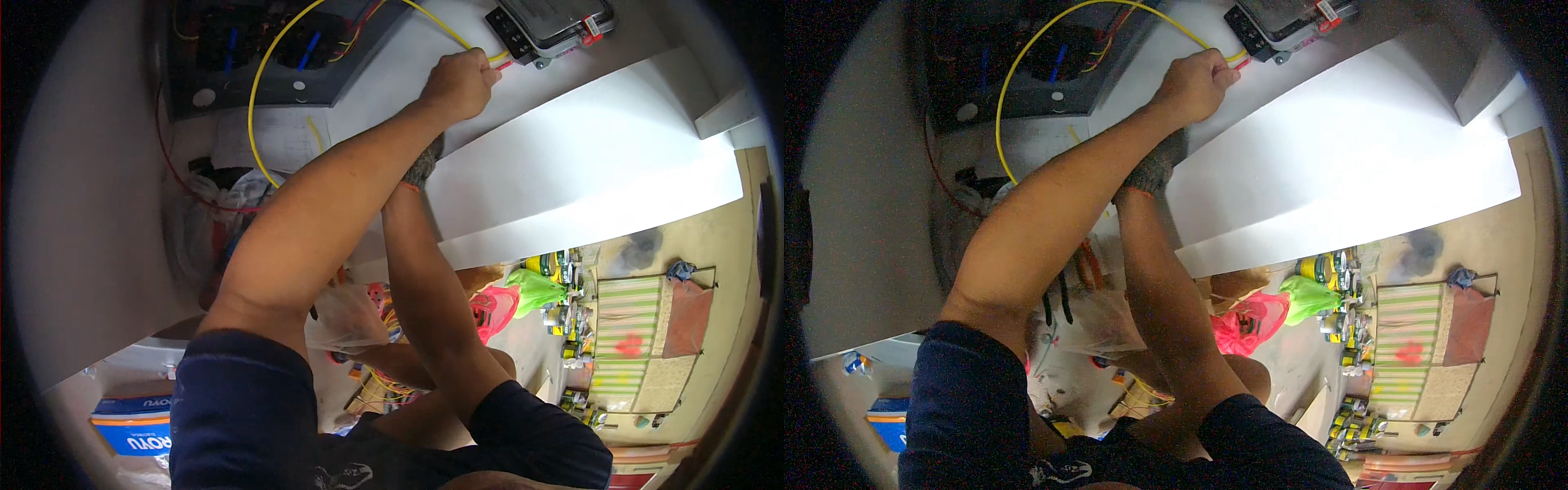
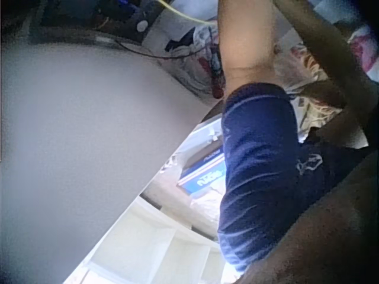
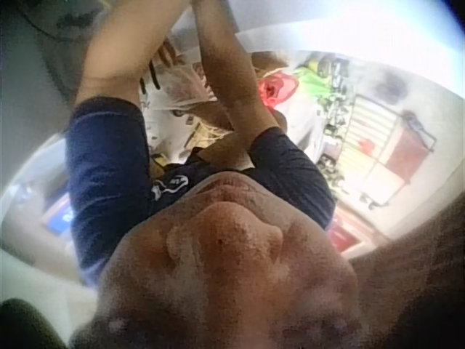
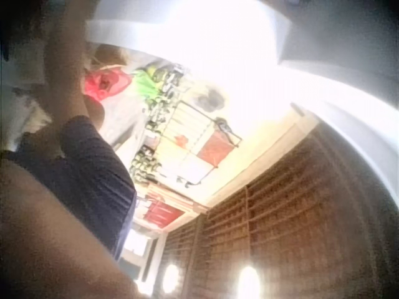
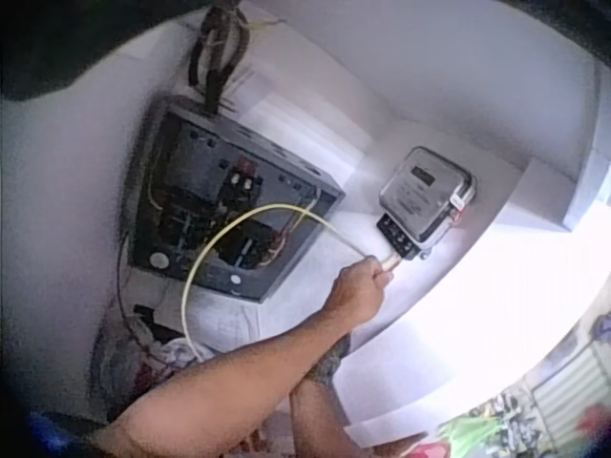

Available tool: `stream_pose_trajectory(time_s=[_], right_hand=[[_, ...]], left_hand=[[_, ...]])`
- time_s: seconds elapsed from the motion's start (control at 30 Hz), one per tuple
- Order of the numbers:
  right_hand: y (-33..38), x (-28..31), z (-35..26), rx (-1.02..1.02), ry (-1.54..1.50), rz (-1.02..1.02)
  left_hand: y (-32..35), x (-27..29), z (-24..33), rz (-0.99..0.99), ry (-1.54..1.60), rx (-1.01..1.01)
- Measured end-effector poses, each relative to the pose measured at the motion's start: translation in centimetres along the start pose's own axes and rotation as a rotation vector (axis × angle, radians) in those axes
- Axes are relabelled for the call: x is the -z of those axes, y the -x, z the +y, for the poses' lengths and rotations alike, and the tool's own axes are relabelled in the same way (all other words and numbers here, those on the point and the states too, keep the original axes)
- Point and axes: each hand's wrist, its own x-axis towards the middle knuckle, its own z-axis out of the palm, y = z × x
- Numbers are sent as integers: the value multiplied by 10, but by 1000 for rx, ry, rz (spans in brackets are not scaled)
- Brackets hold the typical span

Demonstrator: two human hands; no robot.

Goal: The recorder is stripping wires and connecting them to an electrical circuit breaker panel and a meter.

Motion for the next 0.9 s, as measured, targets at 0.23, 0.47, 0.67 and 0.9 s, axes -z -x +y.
stream_pose_trajectory(time_s=[0.23,0.47,0.67,0.9], right_hand=[[97,29,-97,192,1089,-589],[145,76,-287,816,1142,-122],[101,89,-399,1566,1395,189],[36,82,-397,1662,1876,28]], left_hand=[[9,-3,-6,29,275,36],[9,-13,4,88,338,190],[8,-12,9,28,430,167],[-6,0,-20,-26,239,49]])
